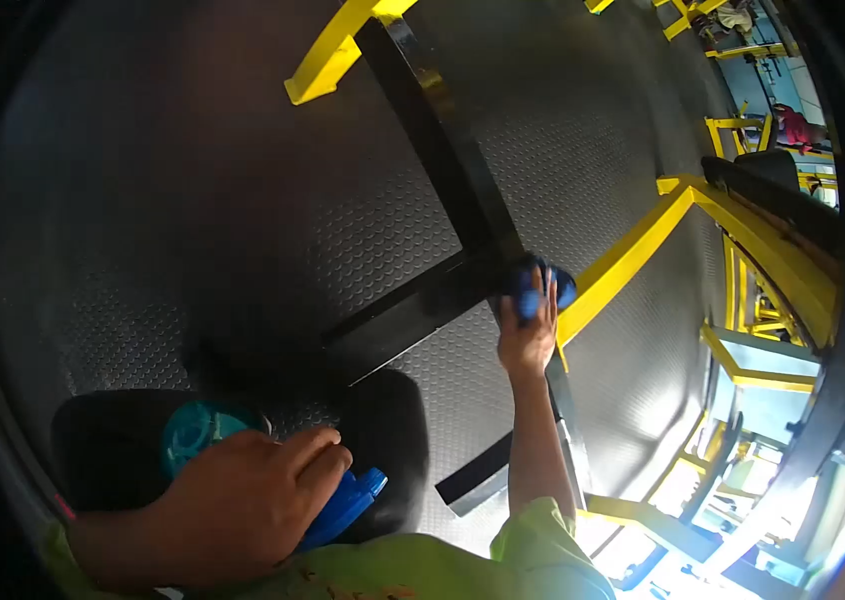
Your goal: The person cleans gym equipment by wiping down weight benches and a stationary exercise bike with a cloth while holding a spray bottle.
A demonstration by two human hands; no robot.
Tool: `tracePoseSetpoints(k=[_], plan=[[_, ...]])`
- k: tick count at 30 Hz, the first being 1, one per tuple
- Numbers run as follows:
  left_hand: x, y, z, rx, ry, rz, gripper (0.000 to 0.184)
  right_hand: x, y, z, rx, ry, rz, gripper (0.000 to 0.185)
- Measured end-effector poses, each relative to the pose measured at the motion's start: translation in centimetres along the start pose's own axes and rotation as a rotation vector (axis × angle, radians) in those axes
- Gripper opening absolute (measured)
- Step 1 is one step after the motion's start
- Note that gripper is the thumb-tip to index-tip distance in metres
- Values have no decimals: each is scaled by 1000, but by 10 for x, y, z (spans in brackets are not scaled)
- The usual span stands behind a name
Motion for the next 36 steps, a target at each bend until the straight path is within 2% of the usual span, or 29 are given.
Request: tracePoseSetpoints(k=[1,2,3,4,5,6,7,8,10,11,14,15,17,18,19,21,22,23,25,27,28,31,32,34,35,36], plan=[[4,2,5,99,38,-22,62,25,-5,23,-64,158,-212,85],[5,5,7,212,78,-66,66,37,-14,39,-90,121,-269,81],[-19,-25,-15,248,86,-105,66,38,-5,-11,-58,65,-335,78],[-22,-26,-21,211,29,-153,56,36,-13,-22,-130,188,-265,75],[-24,-27,-21,141,-50,-194,46,30,-12,-33,-132,198,-265,75],[-21,-35,-19,103,-63,-187,46,27,-9,-43,42,263,-478,71],[-20,-42,-16,204,-34,-229,52,23,-11,-54,227,321,-678,67],[-18,-48,-15,300,-9,-262,58,10,-26,-66,217,390,-679,63],[-25,-47,-16,241,-17,-223,52,5,-41,-79,184,471,-737,55],[-29,-48,-16,209,-22,-174,47,8,-46,-73,186,493,-742,55],[-38,-43,-12,226,17,-156,39,22,-57,-56,284,148,-596,47],[-38,-45,-10,246,10,-155,39,16,-63,-67,294,129,-591,47],[-40,-45,-5,345,85,-169,58,7,-67,-84,206,310,-687,48],[-41,-46,-3,350,65,-154,58,10,-59,-83,360,330,-595,50],[-41,-51,-1,329,35,-132,57,5,-48,-87,347,314,-604,50],[-40,-47,2,290,16,-109,57,0,-37,-95,377,447,-450,57],[-44,-44,4,317,26,-120,57,28,-16,-88,297,351,-445,62],[-45,-43,4,356,32,-138,57,24,-9,-81,-20,496,-524,63],[-44,-47,3,338,47,-154,57,31,6,-55,-100,387,-492,67],[-48,-49,7,307,41,-136,57,27,-8,-40,37,307,-503,70],[-48,-50,8,335,48,-110,57,26,-16,-39,-47,340,-445,70],[-49,-59,8,342,43,-67,56,25,-9,-47,182,378,-483,68],[-50,-61,10,317,25,-43,57,12,-12,-56,176,365,-489,68],[-52,-64,13,300,18,-26,57,-4,-23,-74,433,539,-496,65],[-50,-65,14,279,28,-18,56,-2,-18,-85,422,541,-492,65],[-48,-65,15,271,39,-10,56,15,1,-89,270,405,-383,64]])
Point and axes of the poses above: each hand's wrist, its own z-axis towards the middle knuckle, its own y-axis out of the back of the hand, x = y × z, the point moved 2 cm from there along z, towards the middle knuckle, and after that the axes turned 11 degrees about y, right-handed, at the moved point
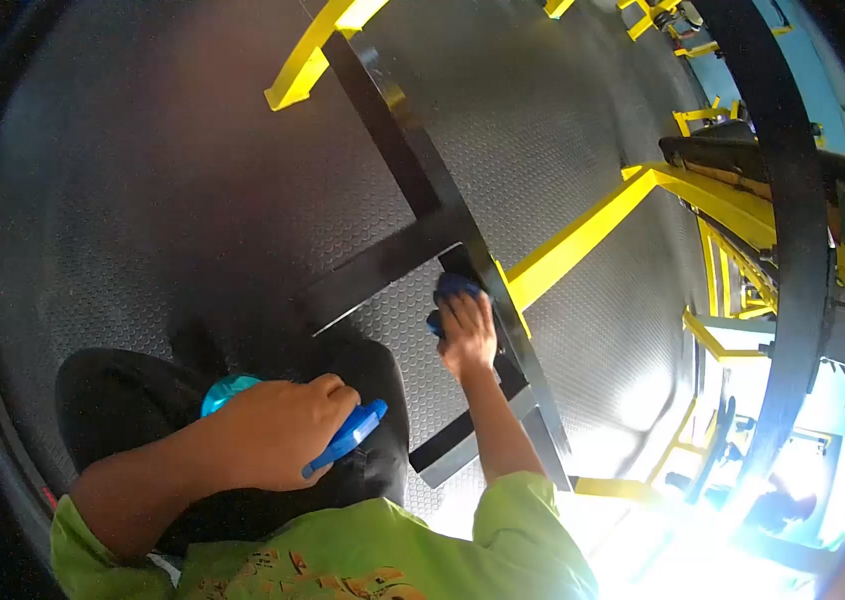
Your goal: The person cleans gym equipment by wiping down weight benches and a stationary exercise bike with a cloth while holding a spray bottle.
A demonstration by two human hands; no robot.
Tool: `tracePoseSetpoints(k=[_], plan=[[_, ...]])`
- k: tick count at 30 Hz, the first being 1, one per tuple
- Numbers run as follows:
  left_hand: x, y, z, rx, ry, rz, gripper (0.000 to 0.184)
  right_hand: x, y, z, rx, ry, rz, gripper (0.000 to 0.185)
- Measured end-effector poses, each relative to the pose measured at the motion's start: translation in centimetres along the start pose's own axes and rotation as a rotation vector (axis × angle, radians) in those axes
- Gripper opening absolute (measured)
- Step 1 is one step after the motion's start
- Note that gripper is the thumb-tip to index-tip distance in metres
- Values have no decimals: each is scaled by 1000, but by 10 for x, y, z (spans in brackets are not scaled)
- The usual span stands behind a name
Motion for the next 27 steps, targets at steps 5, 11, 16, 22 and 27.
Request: tracePoseSetpoints(k=[5,11,16,22,27], plan=[[-8,-6,9,-41,1,-14,58,-22,5,-42,-547,-602,89,60],[-31,-39,34,7,-110,14,57,-37,22,-128,-122,-1199,245,48],[-47,-40,34,136,-97,63,60,-12,8,-39,-460,-655,270,63],[-29,-33,37,21,-99,51,59,-4,-34,-65,-258,-201,-88,60],[-29,-16,44,104,-66,46,56,4,-51,-32,-421,-360,-37,39]])
Point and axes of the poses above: each hand's wrist, its own z-axis towards the middle knuckle, its own y-axis out of the back of the hand, x = y × z, the point moved 2 cm from there along z, towards the middle knuckle, and after that the axes turned 11 degrees about y, right-handed, at the moved point
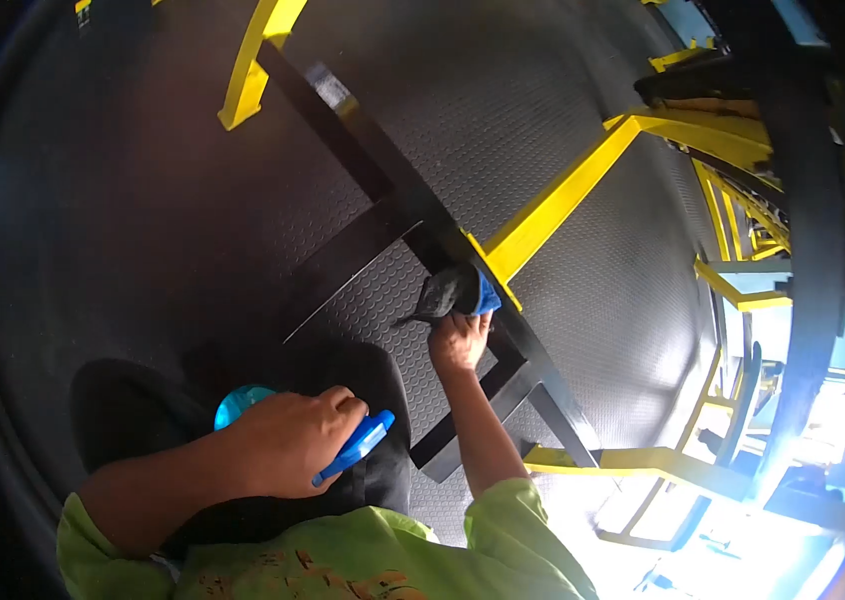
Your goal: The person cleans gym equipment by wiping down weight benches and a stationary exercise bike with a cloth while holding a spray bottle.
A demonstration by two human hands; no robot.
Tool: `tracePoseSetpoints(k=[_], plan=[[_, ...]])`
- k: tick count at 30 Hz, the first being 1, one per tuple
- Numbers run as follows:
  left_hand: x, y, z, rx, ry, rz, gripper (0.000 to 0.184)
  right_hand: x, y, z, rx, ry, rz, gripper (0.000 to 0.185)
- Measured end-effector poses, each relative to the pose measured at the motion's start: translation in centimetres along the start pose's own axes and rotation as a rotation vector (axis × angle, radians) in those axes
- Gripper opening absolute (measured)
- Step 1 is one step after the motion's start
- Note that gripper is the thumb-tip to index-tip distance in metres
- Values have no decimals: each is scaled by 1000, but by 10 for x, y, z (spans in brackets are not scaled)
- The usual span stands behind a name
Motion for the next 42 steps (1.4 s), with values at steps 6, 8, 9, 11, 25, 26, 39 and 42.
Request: tracePoseSetpoints(k=[6,8,9,11,25,26,39,42], plan=[[1,6,11,11,-13,-40,55,-9,-2,-33,250,229,8,35],[5,10,12,-18,3,-81,55,-6,26,-14,169,98,98,38],[5,12,10,-10,-4,-58,56,-1,43,9,53,129,87,40],[4,16,7,7,-10,-29,57,-5,31,16,46,43,25,48],[1,18,2,-9,0,1,59,-27,35,59,38,-106,276,85],[1,15,3,-6,-11,11,59,-13,31,78,-8,-40,248,84],[0,10,-6,-66,-4,6,53,-50,43,4,5,-394,126,57],[1,2,-3,-69,-34,23,52,-55,62,-9,148,-236,150,66]])
Point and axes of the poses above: each hand's wrist, its own z-axis towards the middle knuckle, its own y-axis out of the back of the hand, x = y × z, the point moved 2 cm from there along z, towards the middle knuckle, and after that the axes turned 11 degrees about y, right-handed, at the moved point
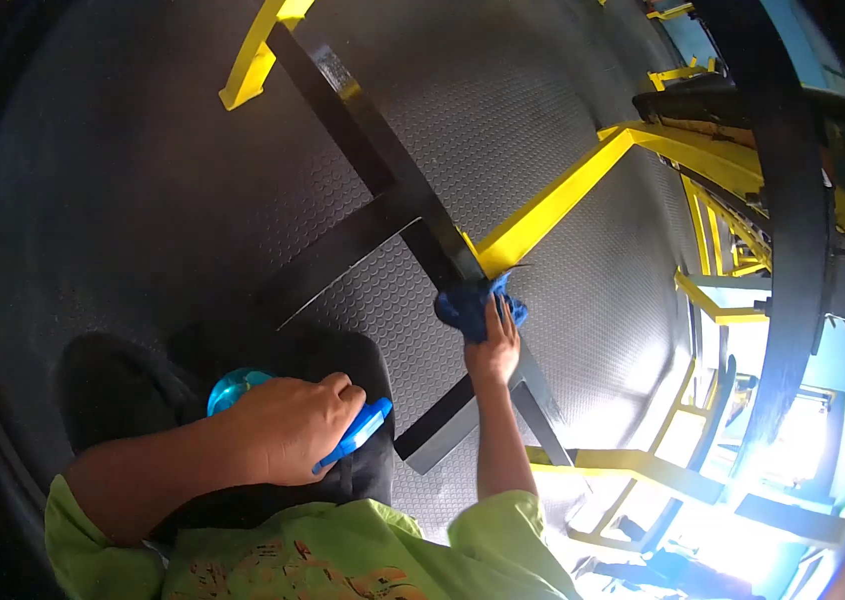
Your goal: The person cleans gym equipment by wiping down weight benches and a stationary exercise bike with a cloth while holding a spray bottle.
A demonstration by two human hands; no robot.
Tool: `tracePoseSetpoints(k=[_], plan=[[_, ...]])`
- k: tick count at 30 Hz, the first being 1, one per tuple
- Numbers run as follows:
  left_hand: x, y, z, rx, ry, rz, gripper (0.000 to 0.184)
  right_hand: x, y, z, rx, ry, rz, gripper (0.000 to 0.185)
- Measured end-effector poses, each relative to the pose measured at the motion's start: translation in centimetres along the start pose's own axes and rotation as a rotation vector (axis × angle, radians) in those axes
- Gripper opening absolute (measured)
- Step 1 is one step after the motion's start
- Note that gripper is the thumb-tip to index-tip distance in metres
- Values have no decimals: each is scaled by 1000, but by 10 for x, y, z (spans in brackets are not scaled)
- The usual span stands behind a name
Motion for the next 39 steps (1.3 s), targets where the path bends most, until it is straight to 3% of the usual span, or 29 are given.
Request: tracePoseSetpoints(k=[4,6,8,11,13,14,16,20,22,27,29,34,36,38,39], plan=[[2,2,-5,23,24,8,52,-30,11,-27,33,-44,-32,63],[-1,2,-8,11,7,30,51,-25,5,-29,100,-202,-158,69],[-3,-2,-5,36,13,38,50,-4,-7,-12,63,-183,-160,86],[-2,-5,-3,63,36,60,49,4,-3,-14,31,-170,-176,87],[-1,-2,-3,60,42,68,48,-12,11,-18,144,-147,-92,82],[0,-2,-4,46,51,71,48,-27,17,-20,206,-213,-30,78],[1,3,-7,27,72,61,47,-31,36,-10,330,-546,76,59],[-1,3,-10,71,81,87,48,-11,10,-6,268,-535,-66,76],[-1,2,-10,82,90,109,48,5,12,-17,157,-404,-120,80],[-1,2,-9,56,52,117,49,28,29,-63,254,-175,-267,80],[0,0,-9,46,53,123,49,57,38,-64,598,29,-318,62],[4,-1,-13,44,71,154,48,69,9,-53,681,37,-354,50],[11,0,-17,-17,66,104,48,97,21,-61,1042,-17,-196,53],[20,1,-21,-27,82,107,48,125,34,-108,842,161,-118,50],[25,-1,-22,-29,94,109,48,127,40,-121,846,167,-119,50]])
Point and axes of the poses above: each hand's wrist, its own z-axis towards the middle knuckle, its own y-axis out of the back of the hand, x = y × z, the point moved 2 cm from there along z, towards the middle knuckle, and after that the axes turned 11 degrees about y, right-handed, at the moved point
